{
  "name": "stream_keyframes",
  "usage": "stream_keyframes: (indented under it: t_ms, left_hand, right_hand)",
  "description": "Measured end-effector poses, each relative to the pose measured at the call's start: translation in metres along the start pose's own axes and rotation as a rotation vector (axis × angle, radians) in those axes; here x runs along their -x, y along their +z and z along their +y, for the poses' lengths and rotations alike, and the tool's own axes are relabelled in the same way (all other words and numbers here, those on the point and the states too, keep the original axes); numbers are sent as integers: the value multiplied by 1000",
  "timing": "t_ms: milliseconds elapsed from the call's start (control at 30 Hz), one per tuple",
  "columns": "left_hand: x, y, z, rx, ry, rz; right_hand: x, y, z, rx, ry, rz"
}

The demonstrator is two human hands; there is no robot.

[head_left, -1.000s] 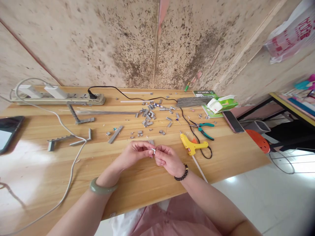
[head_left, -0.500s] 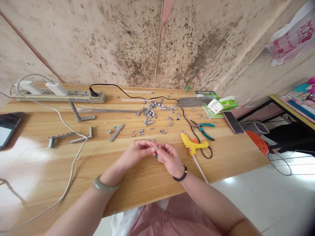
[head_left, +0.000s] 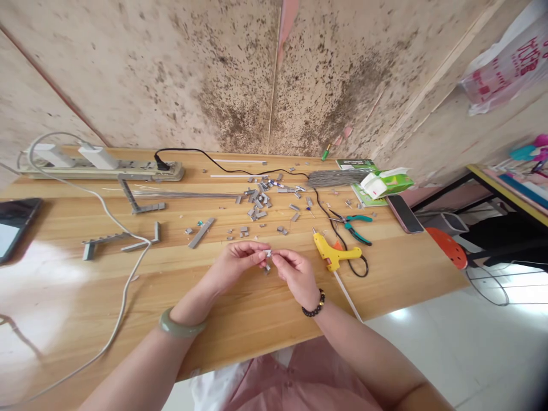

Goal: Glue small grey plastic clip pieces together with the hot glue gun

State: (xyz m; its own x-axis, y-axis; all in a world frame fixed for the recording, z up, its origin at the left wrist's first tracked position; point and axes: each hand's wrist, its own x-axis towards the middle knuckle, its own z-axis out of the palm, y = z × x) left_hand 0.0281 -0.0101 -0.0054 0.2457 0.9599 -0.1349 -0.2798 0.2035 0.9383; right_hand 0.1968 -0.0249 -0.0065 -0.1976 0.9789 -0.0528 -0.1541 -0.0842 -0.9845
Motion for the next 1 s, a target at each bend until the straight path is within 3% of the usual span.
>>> stream_keyframes:
  t_ms: [300,500,633,833,1000]
  left_hand:
    - [1,8,7,-282,86,86]
    - [2,7,6,-370,102,136]
    - [2,5,7,-363,75,126]
    - [0,2,5,-378,80,86]
    - [2,3,3,-407,97,34]
  right_hand:
    - [0,-1,-1,271,-145,48]
    - [-2,-3,-1,275,-82,16]
    - [-3,-4,0,263,-34,-3]
    - [0,0,0,282,-127,-32]
    - [1,0,-3,346,-109,-21]
